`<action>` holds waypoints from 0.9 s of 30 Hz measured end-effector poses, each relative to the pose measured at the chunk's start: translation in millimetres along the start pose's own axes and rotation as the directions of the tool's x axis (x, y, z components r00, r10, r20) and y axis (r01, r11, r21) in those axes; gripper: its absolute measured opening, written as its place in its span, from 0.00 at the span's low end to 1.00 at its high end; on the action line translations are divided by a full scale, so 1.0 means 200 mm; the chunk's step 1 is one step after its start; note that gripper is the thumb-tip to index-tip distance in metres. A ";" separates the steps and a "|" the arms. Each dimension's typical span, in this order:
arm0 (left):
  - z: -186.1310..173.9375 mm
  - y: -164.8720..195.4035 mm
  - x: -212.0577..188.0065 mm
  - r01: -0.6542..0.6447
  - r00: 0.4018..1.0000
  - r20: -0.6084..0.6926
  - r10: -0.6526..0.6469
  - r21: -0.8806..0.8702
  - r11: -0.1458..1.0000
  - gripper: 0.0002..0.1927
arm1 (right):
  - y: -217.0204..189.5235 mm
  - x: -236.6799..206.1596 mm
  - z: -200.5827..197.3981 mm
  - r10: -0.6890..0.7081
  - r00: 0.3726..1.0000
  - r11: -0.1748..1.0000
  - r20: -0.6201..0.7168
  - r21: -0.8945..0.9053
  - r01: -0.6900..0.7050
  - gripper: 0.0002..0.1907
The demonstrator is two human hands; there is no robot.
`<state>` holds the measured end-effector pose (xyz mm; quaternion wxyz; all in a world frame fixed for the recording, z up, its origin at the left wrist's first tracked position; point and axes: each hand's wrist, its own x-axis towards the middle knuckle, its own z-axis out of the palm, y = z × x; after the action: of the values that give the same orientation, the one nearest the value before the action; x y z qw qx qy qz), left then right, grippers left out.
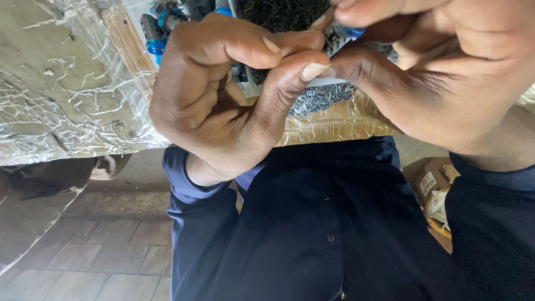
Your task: The person sits at a workbench and assembles small fittings one at a time. They pick small metal parts from a compartment tray, insert them into a blue-capped cylindrical fitting body held in the other hand, press the parts into place, and set completed fittings aside on the table.
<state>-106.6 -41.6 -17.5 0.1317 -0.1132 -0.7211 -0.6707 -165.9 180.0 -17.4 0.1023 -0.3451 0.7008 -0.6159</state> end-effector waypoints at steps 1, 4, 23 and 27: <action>0.00 0.00 0.00 0.012 1.000 0.011 -0.012 -0.017 1.000 0.14 | 0.01 0.01 0.00 -0.028 1.000 1.000 -0.001 0.005 0.028 0.18; 0.00 -0.01 -0.01 0.046 0.999 0.011 -0.045 -0.075 0.996 0.14 | 0.03 0.01 0.00 -0.089 0.996 0.996 0.024 0.010 0.089 0.19; -0.02 0.04 0.10 -0.248 0.966 0.215 0.140 0.631 0.735 0.13 | 0.03 -0.10 -0.03 -0.023 1.000 0.991 -0.005 -0.129 0.022 0.07; -0.02 0.02 0.10 -0.304 0.952 0.209 0.223 0.586 0.751 0.15 | 0.06 -0.13 -0.01 -0.032 0.996 0.986 -0.083 -0.164 0.018 0.08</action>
<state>-123.2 -46.3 -7.5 0.2087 -0.2071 -0.8825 -0.3670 -153.1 197.8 -35.4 0.0359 -0.3344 0.7481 -0.5720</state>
